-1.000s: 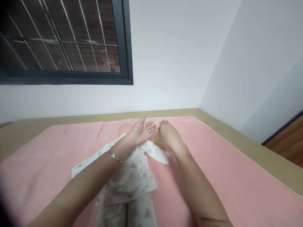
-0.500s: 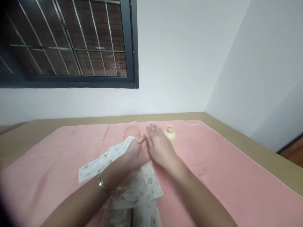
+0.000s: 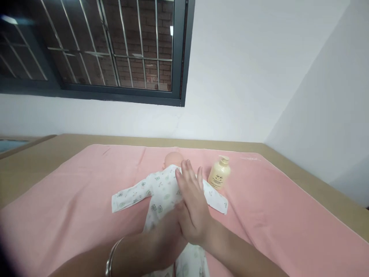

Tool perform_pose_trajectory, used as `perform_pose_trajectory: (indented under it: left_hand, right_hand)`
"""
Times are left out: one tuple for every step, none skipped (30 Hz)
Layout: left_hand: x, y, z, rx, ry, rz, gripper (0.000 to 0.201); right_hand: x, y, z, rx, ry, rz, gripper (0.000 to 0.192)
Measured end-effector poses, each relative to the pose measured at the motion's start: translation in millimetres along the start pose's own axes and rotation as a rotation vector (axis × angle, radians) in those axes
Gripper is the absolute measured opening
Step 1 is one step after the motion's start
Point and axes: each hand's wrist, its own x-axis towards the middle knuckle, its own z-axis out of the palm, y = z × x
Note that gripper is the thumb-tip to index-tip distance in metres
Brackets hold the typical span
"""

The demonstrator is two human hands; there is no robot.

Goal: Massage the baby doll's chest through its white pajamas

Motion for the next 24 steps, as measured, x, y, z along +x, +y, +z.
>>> perform_pose_trajectory:
  left_hand:
    - [-3.9, 4.7, -0.8, -0.062, -0.027, -0.051, 0.053]
    - [-7.5, 10.6, -2.9, -0.163, -0.046, -0.107, 0.052]
    - [-11.1, 17.4, -6.1, -0.28, -0.059, -0.142, 0.051]
    - [-14.6, 24.5, -9.9, -0.399, -0.071, -0.167, 0.05]
    - [-17.9, 31.3, -14.0, -0.501, -0.084, -0.169, 0.049]
    - [-20.9, 37.4, -18.0, -0.571, -0.101, -0.153, 0.047]
    - [-23.4, 42.5, -21.7, -0.617, -0.124, -0.137, 0.045]
    - [-25.3, 46.2, -24.9, -0.642, -0.152, -0.125, 0.044]
    - [-26.4, 48.7, -27.5, -0.657, -0.176, -0.124, 0.044]
    - [-26.7, 50.1, -29.6, -0.669, -0.195, -0.132, 0.045]
    - [-26.0, 50.4, -31.3, -0.679, -0.203, -0.141, 0.048]
    - [-24.6, 50.1, -32.6, -0.686, -0.195, -0.14, 0.051]
    - [-22.6, 49.0, -33.7, -0.686, -0.18, -0.126, 0.055]
    - [-20.4, 47.2, -34.4, -0.674, -0.164, -0.099, 0.057]
    - [-18.4, 44.6, -34.9, -0.649, -0.15, -0.061, 0.059]
    - [-16.8, 41.3, -34.9, -0.609, -0.137, -0.015, 0.06]
    - [-16.1, 37.2, -34.5, -0.554, -0.116, 0.034, 0.06]
    - [-16.4, 32.8, -33.5, -0.48, -0.095, 0.08, 0.061]
    - [-17.7, 28.4, -32.1, -0.393, -0.085, 0.122, 0.062]
    - [-19.9, 24.6, -30.2, -0.297, -0.092, 0.16, 0.064]
    - [-22.6, 21.7, -27.9, -0.203, -0.119, 0.189, 0.066]
    - [-25.4, 20.1, -25.4, -0.127, -0.158, 0.2, 0.066]
    - [-27.8, 19.4, -22.8, -0.089, -0.179, 0.177, 0.066]
    - [-29.4, 19.2, -20.5, -0.081, -0.176, 0.136, 0.064]
  right_hand:
    - [3.2, 1.8, -0.9, -0.038, 0.011, -0.022, 0.055]
    - [5.7, 3.2, -1.0, -0.075, 0.012, -0.035, 0.055]
    - [7.2, 4.1, -0.6, -0.11, 0.009, -0.043, 0.055]
    - [7.8, 4.7, 0.2, -0.142, 0.007, -0.049, 0.055]
    - [7.5, 4.8, 1.3, -0.168, 0.0, -0.049, 0.056]
    - [6.6, 4.4, 2.5, -0.187, -0.007, -0.045, 0.057]
    - [5.1, 3.6, 3.8, -0.201, -0.012, -0.037, 0.06]
    - [3.1, 2.2, 5.1, -0.212, -0.015, -0.029, 0.063]
    - [0.5, 0.0, 6.6, -0.223, -0.016, -0.03, 0.066]
    - [-2.7, -2.8, 8.3, -0.239, -0.019, -0.046, 0.07]
    - [-6.7, -6.5, 10.3, -0.252, -0.034, -0.083, 0.073]
    - [-11.5, -10.8, 12.6, -0.259, -0.061, -0.127, 0.075]
    - [-17.1, -15.6, 15.2, -0.255, -0.086, -0.171, 0.077]
    - [-23.1, -20.6, 17.9, -0.238, -0.113, -0.206, 0.079]
    - [-29.1, -25.5, 20.4, -0.213, -0.133, -0.224, 0.08]
    - [-34.8, -29.9, 22.2, -0.179, -0.153, -0.227, 0.081]
    - [-39.4, -33.5, 23.1, -0.14, -0.167, -0.215, 0.081]
    - [-42.6, -36.2, 22.7, -0.1, -0.171, -0.189, 0.08]
    - [-43.9, -37.7, 21.0, -0.063, -0.167, -0.153, 0.078]
    - [-43.2, -38.2, 17.9, -0.033, -0.147, -0.112, 0.076]
    - [-40.6, -37.5, 13.7, -0.002, -0.102, -0.092, 0.073]
    - [-36.3, -35.7, 8.5, 0.026, -0.057, -0.095, 0.07]
    - [-30.7, -32.8, 3.0, 0.05, -0.017, -0.112, 0.065]
    - [-24.4, -29.0, -2.6, 0.068, 0.003, -0.131, 0.06]
